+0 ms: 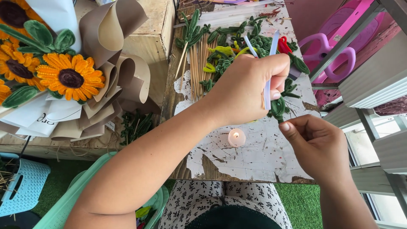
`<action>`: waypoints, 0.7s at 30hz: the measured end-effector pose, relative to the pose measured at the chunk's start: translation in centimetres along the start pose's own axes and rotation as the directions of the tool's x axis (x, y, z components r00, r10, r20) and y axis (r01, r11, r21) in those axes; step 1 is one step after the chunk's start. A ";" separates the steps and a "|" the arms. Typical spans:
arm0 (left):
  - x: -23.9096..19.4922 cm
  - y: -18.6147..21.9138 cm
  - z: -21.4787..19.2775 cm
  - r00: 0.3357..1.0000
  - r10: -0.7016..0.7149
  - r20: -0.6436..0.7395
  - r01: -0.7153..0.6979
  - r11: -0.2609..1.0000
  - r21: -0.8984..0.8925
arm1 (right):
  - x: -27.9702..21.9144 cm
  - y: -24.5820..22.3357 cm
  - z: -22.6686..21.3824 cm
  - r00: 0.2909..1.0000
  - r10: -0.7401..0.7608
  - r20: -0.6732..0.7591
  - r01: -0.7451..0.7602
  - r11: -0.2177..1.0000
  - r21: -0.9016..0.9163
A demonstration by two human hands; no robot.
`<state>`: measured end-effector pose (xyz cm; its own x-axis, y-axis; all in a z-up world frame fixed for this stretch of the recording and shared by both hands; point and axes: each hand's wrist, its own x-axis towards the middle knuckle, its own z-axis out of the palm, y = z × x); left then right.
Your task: Assembling green fuzzy stems into a decorative cactus shape using a candle to melt adhesive for joining parts.
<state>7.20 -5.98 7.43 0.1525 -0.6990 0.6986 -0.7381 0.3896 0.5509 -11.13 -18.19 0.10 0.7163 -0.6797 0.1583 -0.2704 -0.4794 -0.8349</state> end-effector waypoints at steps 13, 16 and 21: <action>-0.2 -1.0 -0.9 0.994 0.016 0.104 -0.015 1.000 -0.005 | -0.2 -0.4 0.7 0.997 -0.079 0.009 0.079 0.977 -0.196; -0.2 -1.0 -1.0 0.994 -0.002 0.108 0.009 0.998 -0.065 | -0.4 -0.6 0.8 0.987 -0.164 0.003 0.160 0.961 -0.225; -0.3 -2.3 -0.8 0.992 -0.036 0.117 0.038 0.999 -0.015 | -0.4 0.4 1.3 0.912 -0.407 -0.048 0.366 0.862 -0.352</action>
<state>9.44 -6.19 6.32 0.1011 -0.7781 0.6199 -0.7220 0.3712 0.5838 -10.66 -17.39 -0.98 0.7324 -0.4519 0.5093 -0.1976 -0.8569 -0.4761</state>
